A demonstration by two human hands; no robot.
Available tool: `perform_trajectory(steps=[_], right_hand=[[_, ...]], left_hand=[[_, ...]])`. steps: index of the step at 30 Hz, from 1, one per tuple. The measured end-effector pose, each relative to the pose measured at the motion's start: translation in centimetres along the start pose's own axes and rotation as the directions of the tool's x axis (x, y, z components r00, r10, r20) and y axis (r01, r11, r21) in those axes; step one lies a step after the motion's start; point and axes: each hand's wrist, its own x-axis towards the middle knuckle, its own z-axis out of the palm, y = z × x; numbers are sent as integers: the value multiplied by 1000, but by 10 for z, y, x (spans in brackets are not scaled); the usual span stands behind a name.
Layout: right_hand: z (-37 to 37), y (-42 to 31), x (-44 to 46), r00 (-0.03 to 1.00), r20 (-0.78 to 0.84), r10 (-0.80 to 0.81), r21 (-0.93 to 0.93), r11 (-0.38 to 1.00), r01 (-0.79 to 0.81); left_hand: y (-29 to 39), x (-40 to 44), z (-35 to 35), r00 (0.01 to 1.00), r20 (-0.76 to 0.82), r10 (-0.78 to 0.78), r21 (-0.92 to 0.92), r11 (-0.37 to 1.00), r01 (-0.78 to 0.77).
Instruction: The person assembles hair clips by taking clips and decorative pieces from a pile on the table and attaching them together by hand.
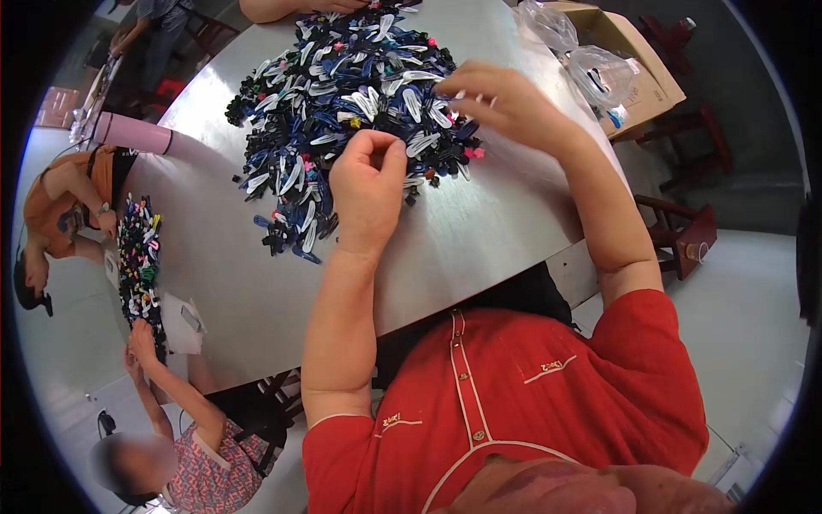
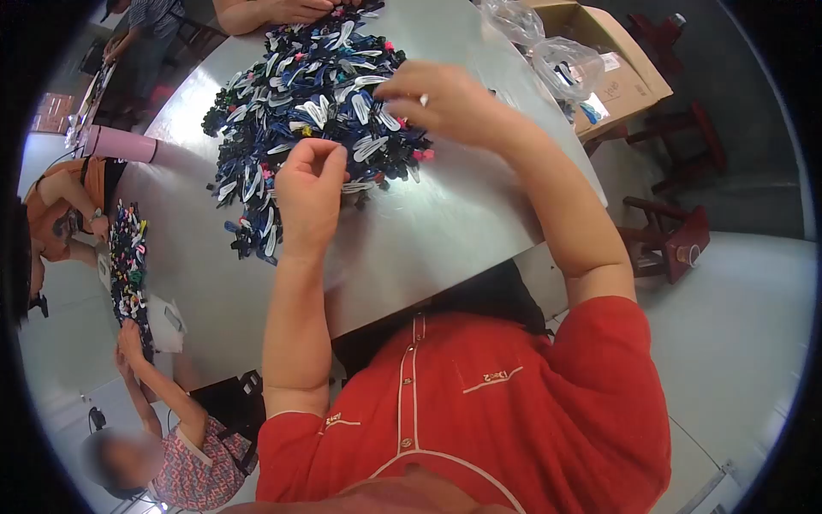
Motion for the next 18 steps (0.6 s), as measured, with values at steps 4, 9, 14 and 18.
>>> perform_trajectory(steps=[4,9,14,18], right_hand=[[14,-8,1,989,130,-71,59,996,63],[-5,1,-3,1000,-16,6,-19,1000,-7],[-61,11,-21,880,-404,251,-249,895,-370],[-108,35,-47,721,-599,349,-478,566,-672]], left_hand=[[-3,-3,6,994,13,108,111,988,-108],[-1,-4,8,984,54,171,203,963,-178],[0,-4,12,848,262,462,623,590,-514],[0,-4,13,848,315,426,655,549,-519]])
